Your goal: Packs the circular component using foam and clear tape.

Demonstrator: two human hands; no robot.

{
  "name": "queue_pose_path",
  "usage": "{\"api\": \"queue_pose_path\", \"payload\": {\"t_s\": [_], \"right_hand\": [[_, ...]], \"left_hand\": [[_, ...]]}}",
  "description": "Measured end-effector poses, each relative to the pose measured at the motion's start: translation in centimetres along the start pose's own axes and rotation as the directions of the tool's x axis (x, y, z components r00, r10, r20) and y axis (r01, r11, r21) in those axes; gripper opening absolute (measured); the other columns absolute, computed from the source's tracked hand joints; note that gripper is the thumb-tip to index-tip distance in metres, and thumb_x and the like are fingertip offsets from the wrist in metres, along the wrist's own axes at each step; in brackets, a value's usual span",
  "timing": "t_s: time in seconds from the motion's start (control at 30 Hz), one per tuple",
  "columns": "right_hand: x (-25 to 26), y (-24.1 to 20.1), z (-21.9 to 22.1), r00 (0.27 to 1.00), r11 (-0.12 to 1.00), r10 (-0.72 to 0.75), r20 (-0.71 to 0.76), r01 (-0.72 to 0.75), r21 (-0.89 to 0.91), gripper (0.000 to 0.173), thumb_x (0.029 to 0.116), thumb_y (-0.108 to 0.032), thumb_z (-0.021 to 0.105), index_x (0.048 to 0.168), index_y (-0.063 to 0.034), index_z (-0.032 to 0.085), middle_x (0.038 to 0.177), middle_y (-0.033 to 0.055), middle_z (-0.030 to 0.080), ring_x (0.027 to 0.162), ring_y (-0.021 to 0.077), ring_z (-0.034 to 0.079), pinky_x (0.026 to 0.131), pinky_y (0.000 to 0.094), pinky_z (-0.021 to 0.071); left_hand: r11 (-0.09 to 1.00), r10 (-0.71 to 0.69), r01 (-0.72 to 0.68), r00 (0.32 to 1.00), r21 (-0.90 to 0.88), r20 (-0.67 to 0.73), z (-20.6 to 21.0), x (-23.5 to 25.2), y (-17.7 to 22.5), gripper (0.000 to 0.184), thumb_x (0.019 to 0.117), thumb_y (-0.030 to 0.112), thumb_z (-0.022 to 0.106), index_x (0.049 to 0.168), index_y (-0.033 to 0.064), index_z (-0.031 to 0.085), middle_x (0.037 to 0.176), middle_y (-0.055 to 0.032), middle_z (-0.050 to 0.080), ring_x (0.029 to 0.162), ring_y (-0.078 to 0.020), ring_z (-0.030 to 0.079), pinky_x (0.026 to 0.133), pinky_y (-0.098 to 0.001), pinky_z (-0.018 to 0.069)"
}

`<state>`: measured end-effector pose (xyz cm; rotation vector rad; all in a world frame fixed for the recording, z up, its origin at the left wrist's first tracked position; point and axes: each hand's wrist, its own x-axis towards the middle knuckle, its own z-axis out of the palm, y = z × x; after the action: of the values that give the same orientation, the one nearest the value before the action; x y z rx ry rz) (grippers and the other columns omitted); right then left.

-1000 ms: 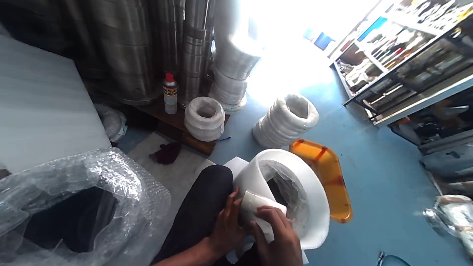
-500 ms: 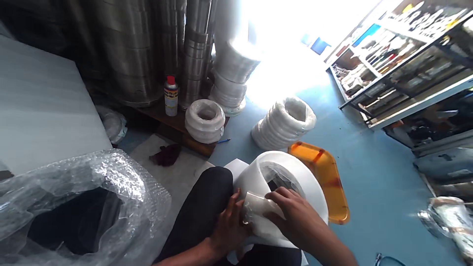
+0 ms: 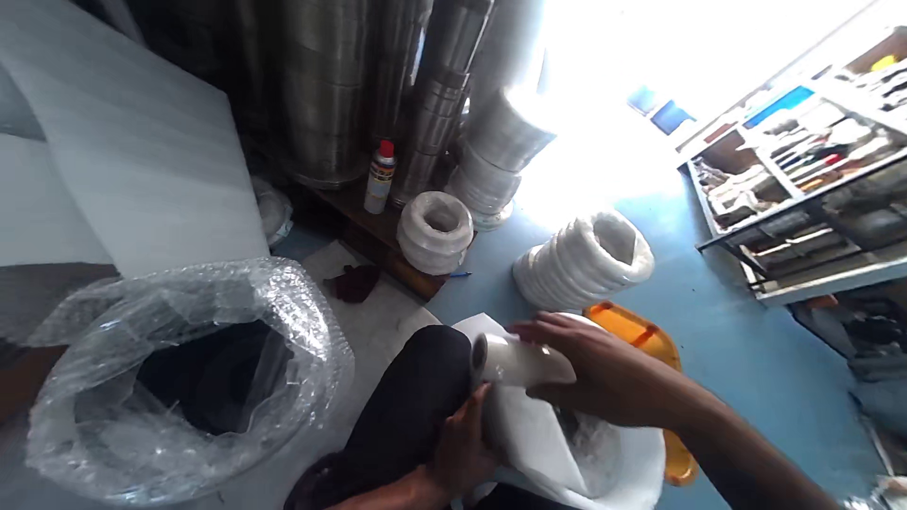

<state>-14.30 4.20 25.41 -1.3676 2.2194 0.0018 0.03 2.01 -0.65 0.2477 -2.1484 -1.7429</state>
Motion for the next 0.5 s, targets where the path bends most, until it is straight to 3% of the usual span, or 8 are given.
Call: {"api": "queue_pose_path", "payload": {"t_s": [0.07, 0.1, 0.2, 0.27, 0.4, 0.5], "right_hand": [[3.0, 0.1, 0.8, 0.985, 0.989, -0.14, -0.105, 0.143, 0.028, 0.058, 0.0792, -0.018, 0.084, 0.133, -0.0135, 0.065, 0.121, 0.0053, 0.065, 0.111, 0.0198, 0.063, 0.094, 0.0425, 0.0542], [4.8, 0.3, 1.6, 0.972, 0.979, -0.193, -0.131, 0.2, 0.042, 0.059, 0.0749, -0.009, 0.085, 0.13, -0.0107, 0.065, 0.122, 0.0083, 0.064, 0.112, 0.0232, 0.063, 0.095, 0.0447, 0.054], [9.7, 3.0, 5.2, 0.939, 0.941, -0.33, -0.094, 0.335, 0.039, 0.06, 0.0648, 0.007, 0.085, 0.119, -0.0047, 0.064, 0.12, 0.0152, 0.063, 0.108, 0.0309, 0.064, 0.09, 0.0482, 0.0556], [11.0, 4.9, 6.7, 0.941, 0.941, -0.337, 0.033, 0.335, 0.038, 0.058, 0.0684, 0.008, 0.083, 0.121, -0.0039, 0.062, 0.121, 0.0159, 0.062, 0.104, 0.0304, 0.066, 0.087, 0.0484, 0.0571], [10.0, 6.2, 6.6, 0.936, 0.97, -0.235, 0.261, 0.242, 0.005, 0.055, 0.0769, 0.004, 0.08, 0.126, -0.0042, 0.058, 0.118, 0.0159, 0.066, 0.1, 0.0307, 0.068, 0.088, 0.0508, 0.0551], [9.1, 6.6, 7.2, 0.951, 0.979, -0.198, 0.24, 0.205, -0.006, 0.054, 0.0768, 0.002, 0.08, 0.126, -0.0046, 0.058, 0.113, 0.0156, 0.067, 0.098, 0.0308, 0.069, 0.087, 0.0506, 0.0555]], "left_hand": [[0.998, 0.061, -0.061, 0.998, 0.001, -0.018, 0.4, 0.0, -0.4, 0.094, 0.0657, 0.013, 0.091, 0.145, -0.0113, 0.047, 0.141, -0.0245, 0.06, 0.118, -0.0303, 0.068, 0.101, -0.042, 0.0562], [0.996, 0.084, -0.083, 0.996, 0.016, -0.02, 0.6, 0.0, -0.7, 0.094, 0.0664, 0.014, 0.091, 0.146, -0.0106, 0.048, 0.145, -0.0233, 0.057, 0.124, -0.0299, 0.065, 0.104, -0.0415, 0.054], [0.986, 0.111, -0.105, 0.993, 0.131, -0.04, 0.8, 0.1, -1.2, 0.095, 0.0639, 0.021, 0.092, 0.146, -0.004, 0.052, 0.148, -0.0176, 0.056, 0.127, -0.0295, 0.063, 0.103, -0.046, 0.0536], [0.98, 0.088, -0.08, 0.995, 0.185, -0.04, 0.7, -0.2, -1.1, 0.093, 0.0634, 0.023, 0.092, 0.146, 0.0023, 0.055, 0.145, -0.0165, 0.058, 0.124, -0.0313, 0.063, 0.1, -0.0505, 0.0539], [0.967, 0.075, -0.047, 0.992, 0.25, -0.104, 0.7, -0.5, -0.3, 0.09, 0.059, 0.026, 0.094, 0.142, 0.0092, 0.061, 0.132, -0.0236, 0.063, 0.115, -0.0412, 0.064, 0.094, -0.0596, 0.0521], [0.962, 0.076, -0.029, 0.984, 0.271, -0.164, 1.1, -0.8, -0.3, 0.091, 0.0536, 0.027, 0.094, 0.139, 0.0147, 0.065, 0.136, -0.0278, 0.059, 0.119, -0.0454, 0.061, 0.097, -0.0592, 0.0515]]}}
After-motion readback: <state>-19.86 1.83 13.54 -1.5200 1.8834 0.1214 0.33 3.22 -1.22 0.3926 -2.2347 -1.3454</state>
